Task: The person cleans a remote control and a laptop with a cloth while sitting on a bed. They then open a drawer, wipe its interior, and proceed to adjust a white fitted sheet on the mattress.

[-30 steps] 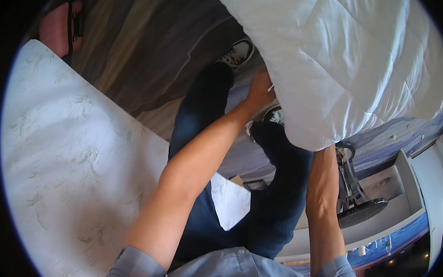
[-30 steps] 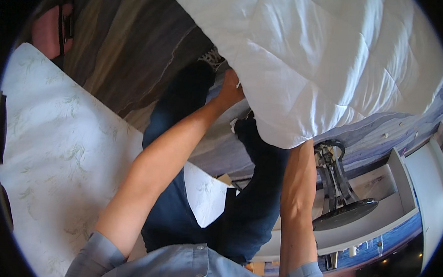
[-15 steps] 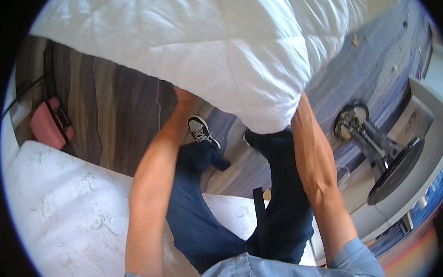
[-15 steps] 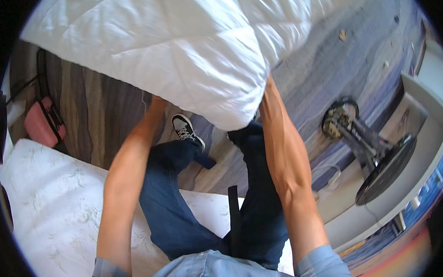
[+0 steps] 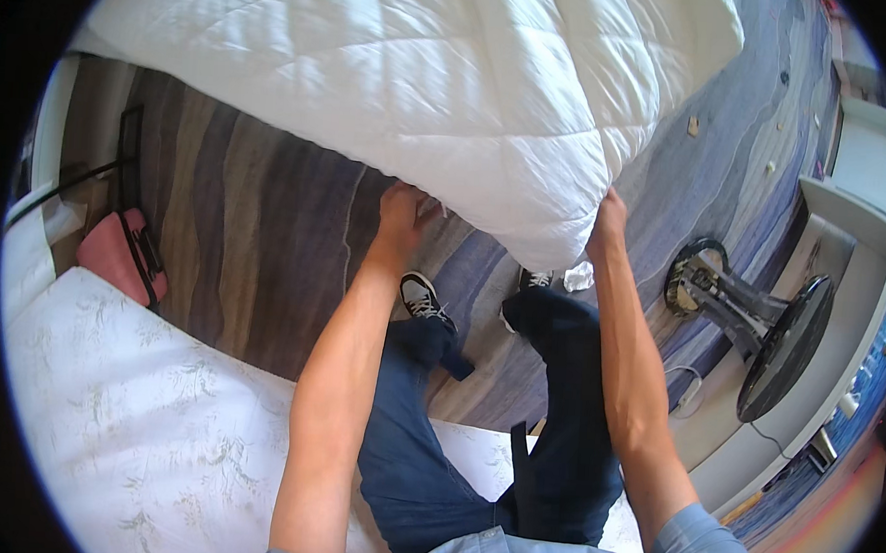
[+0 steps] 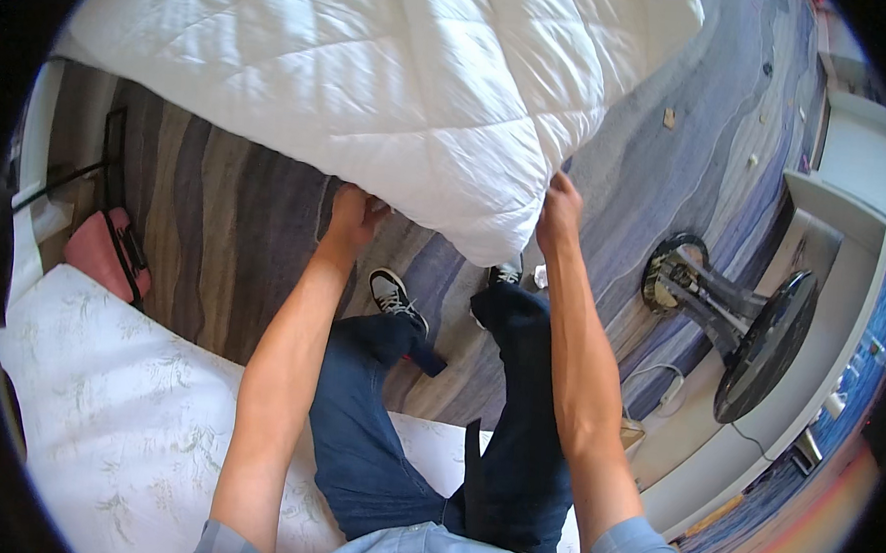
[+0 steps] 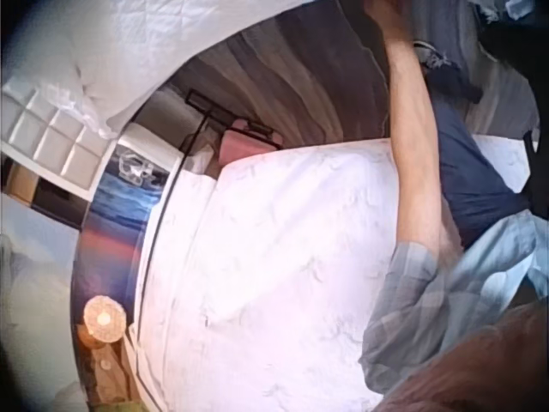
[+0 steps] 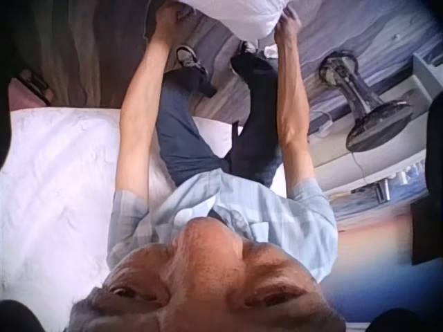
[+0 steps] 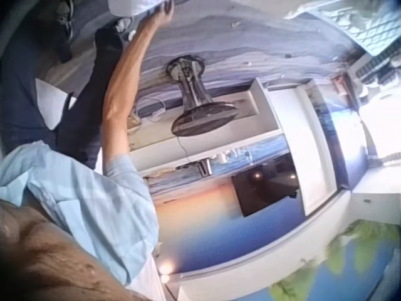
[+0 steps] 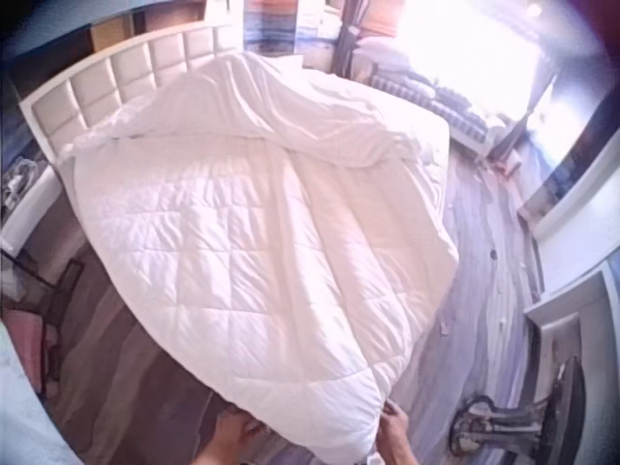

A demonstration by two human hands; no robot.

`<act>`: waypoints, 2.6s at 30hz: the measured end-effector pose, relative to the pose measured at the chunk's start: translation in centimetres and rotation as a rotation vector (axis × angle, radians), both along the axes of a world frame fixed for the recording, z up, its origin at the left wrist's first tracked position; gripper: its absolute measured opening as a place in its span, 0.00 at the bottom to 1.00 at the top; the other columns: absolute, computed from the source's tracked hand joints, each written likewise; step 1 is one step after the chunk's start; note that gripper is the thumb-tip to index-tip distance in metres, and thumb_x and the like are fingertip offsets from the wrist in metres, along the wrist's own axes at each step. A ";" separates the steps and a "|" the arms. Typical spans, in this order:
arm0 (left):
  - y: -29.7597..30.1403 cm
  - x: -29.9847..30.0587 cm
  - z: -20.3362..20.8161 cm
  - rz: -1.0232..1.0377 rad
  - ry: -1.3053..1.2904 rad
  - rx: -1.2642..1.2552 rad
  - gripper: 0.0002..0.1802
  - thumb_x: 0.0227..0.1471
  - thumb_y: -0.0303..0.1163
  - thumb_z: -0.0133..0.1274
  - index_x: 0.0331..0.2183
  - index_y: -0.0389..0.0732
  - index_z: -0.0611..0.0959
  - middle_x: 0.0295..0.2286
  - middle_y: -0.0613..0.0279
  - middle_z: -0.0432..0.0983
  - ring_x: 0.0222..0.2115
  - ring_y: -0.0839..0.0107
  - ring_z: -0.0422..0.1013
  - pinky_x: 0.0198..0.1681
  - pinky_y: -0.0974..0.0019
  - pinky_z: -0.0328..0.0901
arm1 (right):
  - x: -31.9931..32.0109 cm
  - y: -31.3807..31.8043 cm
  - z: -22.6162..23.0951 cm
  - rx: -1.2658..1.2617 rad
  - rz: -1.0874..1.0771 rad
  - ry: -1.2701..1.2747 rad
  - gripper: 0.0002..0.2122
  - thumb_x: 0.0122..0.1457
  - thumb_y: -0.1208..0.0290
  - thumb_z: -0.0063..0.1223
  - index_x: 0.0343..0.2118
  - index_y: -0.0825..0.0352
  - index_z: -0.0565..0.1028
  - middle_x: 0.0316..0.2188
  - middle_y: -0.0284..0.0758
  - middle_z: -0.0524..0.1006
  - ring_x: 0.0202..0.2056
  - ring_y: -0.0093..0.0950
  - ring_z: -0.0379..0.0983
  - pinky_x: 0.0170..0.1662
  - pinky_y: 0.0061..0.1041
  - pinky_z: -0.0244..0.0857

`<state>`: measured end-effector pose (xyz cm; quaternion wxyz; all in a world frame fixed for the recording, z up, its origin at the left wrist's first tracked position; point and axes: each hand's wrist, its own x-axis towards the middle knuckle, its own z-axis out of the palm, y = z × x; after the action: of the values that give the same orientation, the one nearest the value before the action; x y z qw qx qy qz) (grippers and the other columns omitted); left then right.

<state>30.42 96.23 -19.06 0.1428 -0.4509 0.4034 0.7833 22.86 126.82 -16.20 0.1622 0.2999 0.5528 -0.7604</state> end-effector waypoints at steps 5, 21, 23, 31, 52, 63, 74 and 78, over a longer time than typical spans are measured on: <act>-2.0 6.9 6.6 0.055 -0.188 -0.084 0.19 0.52 0.28 0.51 0.48 0.42 0.73 0.37 0.59 0.75 0.37 0.64 0.72 0.36 0.58 0.69 | 5.4 1.0 8.6 0.647 -0.127 0.039 0.13 0.59 0.80 0.45 0.47 0.67 0.71 0.44 0.37 0.77 0.39 0.26 0.74 0.36 0.26 0.71; -6.7 18.1 19.9 -0.033 -0.244 -0.043 0.15 0.55 0.29 0.49 0.44 0.34 0.76 0.32 0.59 0.80 0.30 0.74 0.75 0.27 0.73 0.68 | -11.7 -24.9 15.2 1.649 1.198 0.912 0.33 0.59 0.47 0.46 0.65 0.54 0.55 0.67 0.40 0.46 0.67 0.43 0.41 0.63 0.59 0.30; -9.8 18.4 19.2 0.017 -0.259 -0.076 0.15 0.55 0.28 0.49 0.44 0.33 0.76 0.32 0.58 0.80 0.30 0.74 0.75 0.26 0.73 0.68 | -12.0 -24.7 14.9 1.597 1.234 0.897 0.34 0.59 0.47 0.45 0.66 0.54 0.53 0.68 0.41 0.44 0.67 0.43 0.39 0.64 0.59 0.28; -11.8 3.8 21.9 -0.098 -0.163 -0.067 0.15 0.55 0.29 0.50 0.44 0.34 0.76 0.32 0.58 0.80 0.28 0.74 0.76 0.26 0.73 0.67 | -14.3 -25.1 16.8 1.434 1.259 0.709 0.32 0.54 0.43 0.51 0.60 0.53 0.64 0.66 0.41 0.50 0.66 0.43 0.43 0.63 0.59 0.34; -14.7 -21.2 22.9 -0.829 0.036 -0.339 0.18 0.55 0.31 0.51 0.45 0.28 0.76 0.32 0.57 0.80 0.30 0.74 0.76 0.28 0.73 0.65 | -32.2 -10.4 18.2 1.734 0.565 0.216 0.14 0.56 0.58 0.52 0.38 0.62 0.75 0.31 0.45 0.79 0.35 0.46 0.77 0.39 0.43 0.70; -13.9 -25.7 21.3 -1.023 -0.060 -0.551 0.19 0.54 0.38 0.54 0.37 0.29 0.80 0.25 0.55 0.80 0.22 0.71 0.77 0.28 0.69 0.68 | -36.7 -9.5 16.5 1.472 0.534 0.208 0.26 0.54 0.53 0.54 0.49 0.69 0.71 0.44 0.48 0.75 0.49 0.46 0.70 0.53 0.40 0.62; -13.0 -24.9 21.2 -1.289 0.097 -0.864 0.15 0.51 0.38 0.55 0.30 0.34 0.83 0.23 0.54 0.80 0.24 0.64 0.78 0.32 0.65 0.69 | -8.2 -9.2 18.8 1.243 -0.634 -0.354 0.23 0.51 0.57 0.63 0.42 0.70 0.72 0.30 0.39 0.74 0.31 0.31 0.71 0.38 0.31 0.66; -9.2 -23.9 23.8 -1.513 0.534 -1.166 0.13 0.46 0.35 0.59 0.34 0.38 0.82 0.28 0.54 0.78 0.30 0.56 0.74 0.36 0.59 0.68 | -1.9 -12.7 15.2 0.993 -0.647 -0.580 0.26 0.50 0.50 0.61 0.40 0.73 0.75 0.30 0.42 0.78 0.35 0.35 0.76 0.41 0.34 0.66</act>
<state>6.52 87.07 4.78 0.2656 0.1171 0.9262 0.2406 20.93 114.15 -0.98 -0.0899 0.6830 0.6535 -0.3137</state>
